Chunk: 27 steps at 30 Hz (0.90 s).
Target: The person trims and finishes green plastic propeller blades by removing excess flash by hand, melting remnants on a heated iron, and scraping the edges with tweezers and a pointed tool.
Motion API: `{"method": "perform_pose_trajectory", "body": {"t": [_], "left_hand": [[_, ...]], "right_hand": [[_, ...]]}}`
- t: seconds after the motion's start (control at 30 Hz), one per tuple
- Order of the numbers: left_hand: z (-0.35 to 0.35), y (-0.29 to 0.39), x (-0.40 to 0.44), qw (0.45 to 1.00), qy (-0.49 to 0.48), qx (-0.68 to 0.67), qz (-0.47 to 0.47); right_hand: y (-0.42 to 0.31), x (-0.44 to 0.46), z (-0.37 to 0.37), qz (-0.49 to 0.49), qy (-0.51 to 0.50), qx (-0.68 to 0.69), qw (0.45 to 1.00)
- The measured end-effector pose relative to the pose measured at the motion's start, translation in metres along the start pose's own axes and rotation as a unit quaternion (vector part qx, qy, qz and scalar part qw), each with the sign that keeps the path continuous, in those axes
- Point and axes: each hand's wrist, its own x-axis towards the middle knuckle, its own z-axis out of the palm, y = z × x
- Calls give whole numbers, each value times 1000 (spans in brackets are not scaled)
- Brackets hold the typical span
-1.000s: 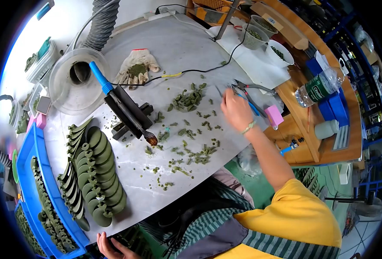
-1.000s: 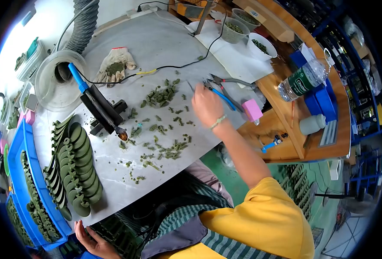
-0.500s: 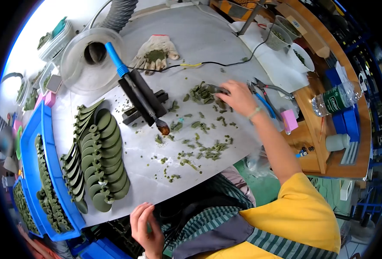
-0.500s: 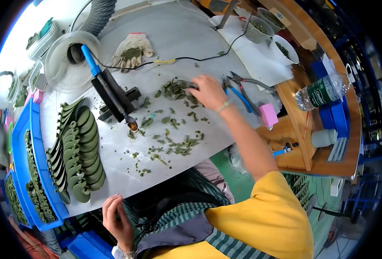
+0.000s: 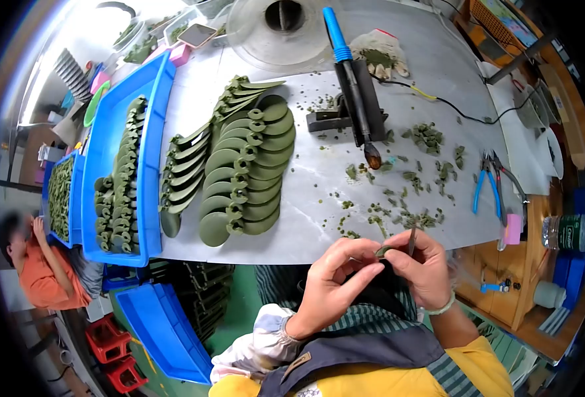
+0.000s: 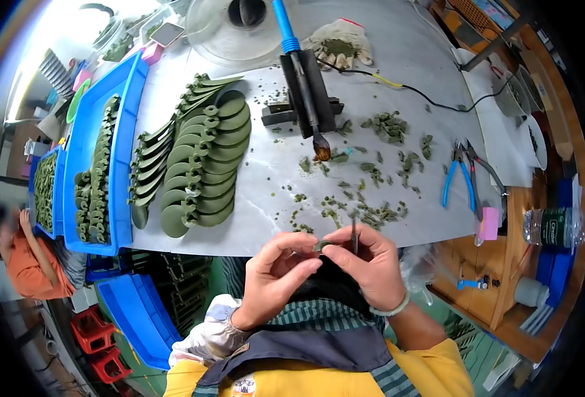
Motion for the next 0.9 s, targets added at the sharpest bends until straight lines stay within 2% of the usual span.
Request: {"method": "perform_pose_trajectory", "body": {"t": [0.07, 0.17, 0.2, 0.3, 0.33, 0.43, 0.47, 0.53, 0.57, 0.6, 0.67, 0.77, 0.83, 0.9], "left_hand": [[-5, -7, -1, 997, 43, -58, -2], [-14, -3, -1, 998, 59, 9, -13], [-18, -3, -2, 998, 57, 26, 1], [-26, -2, -2, 994, 103, -28, -28], [-29, -1, -2, 989, 124, -61, -43], [-43, 4, -3, 983, 147, -74, -76], [-45, 3, -2, 983, 146, -82, -79], [-51, -1, -2, 981, 149, -94, -84], [-52, -1, -3, 981, 145, -99, -80], [-51, -3, -2, 982, 140, -105, -76], [-50, -4, -3, 982, 133, -116, -73], [-48, -2, -4, 981, 135, -121, -75], [-48, 1, -5, 981, 131, -122, -75], [-44, 1, -5, 979, 139, -129, -72]], "right_hand": [[11, 2, 8, 16, -19, 39, 999], [20, 5, 13, 55, -22, 65, 996], [18, 5, 12, 71, -42, -4, 997], [-7, -2, 24, 52, -54, -88, 993], [-8, -1, 13, -5, -127, -191, 973], [-48, -11, 21, 58, -103, -222, 968], [-52, -11, 18, 61, -127, -229, 963], [-44, -5, -3, 108, -177, -7, 978], [-38, 0, -10, 132, -200, 105, 965], [-34, 3, -13, 106, -222, 197, 949], [-31, 2, -7, 100, -209, 362, 903], [-29, -5, 5, 63, -161, 336, 926], [-21, 4, -9, 21, -199, 118, 973], [-30, 5, 15, -33, -108, -61, 992]]}}
